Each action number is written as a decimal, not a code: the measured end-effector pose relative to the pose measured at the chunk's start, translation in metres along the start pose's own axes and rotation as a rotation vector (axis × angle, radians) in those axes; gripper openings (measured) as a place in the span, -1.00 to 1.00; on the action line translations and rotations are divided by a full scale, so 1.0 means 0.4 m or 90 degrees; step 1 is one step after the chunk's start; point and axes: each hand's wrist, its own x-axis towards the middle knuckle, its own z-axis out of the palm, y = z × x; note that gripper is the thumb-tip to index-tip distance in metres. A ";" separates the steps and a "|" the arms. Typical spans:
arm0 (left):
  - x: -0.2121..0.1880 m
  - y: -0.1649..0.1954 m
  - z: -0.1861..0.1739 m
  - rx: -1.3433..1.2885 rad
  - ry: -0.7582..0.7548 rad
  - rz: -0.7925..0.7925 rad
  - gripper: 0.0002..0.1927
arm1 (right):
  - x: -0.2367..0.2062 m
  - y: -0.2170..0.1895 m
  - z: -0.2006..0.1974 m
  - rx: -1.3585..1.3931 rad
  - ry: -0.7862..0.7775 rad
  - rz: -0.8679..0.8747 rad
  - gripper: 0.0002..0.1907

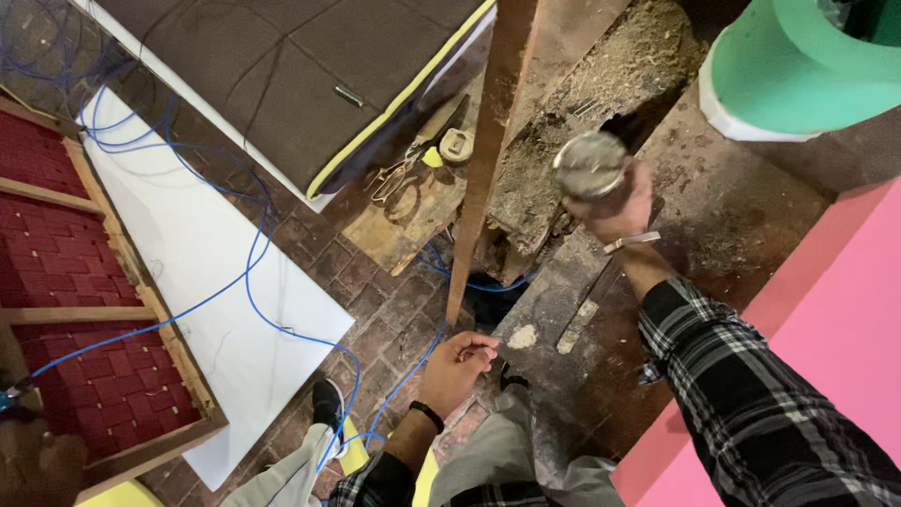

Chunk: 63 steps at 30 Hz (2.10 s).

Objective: The person measures and cuts a large pink foam board using a metal ruler and a utility knife, then sprays the surface with a paint sprayer. The person handles the board, ruler, knife, and sprayer throughout the process.

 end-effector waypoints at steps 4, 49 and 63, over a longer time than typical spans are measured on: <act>0.011 -0.016 -0.006 -0.002 0.010 0.030 -0.77 | 0.003 -0.002 0.014 0.014 0.092 -0.008 0.07; -0.139 0.243 0.260 0.328 -0.179 0.236 -0.39 | -0.438 -0.259 -0.444 0.199 -0.031 -0.258 -0.01; -0.463 0.018 0.522 0.196 -0.210 0.240 -0.76 | -0.770 -0.150 -0.636 0.237 0.025 -0.217 -0.09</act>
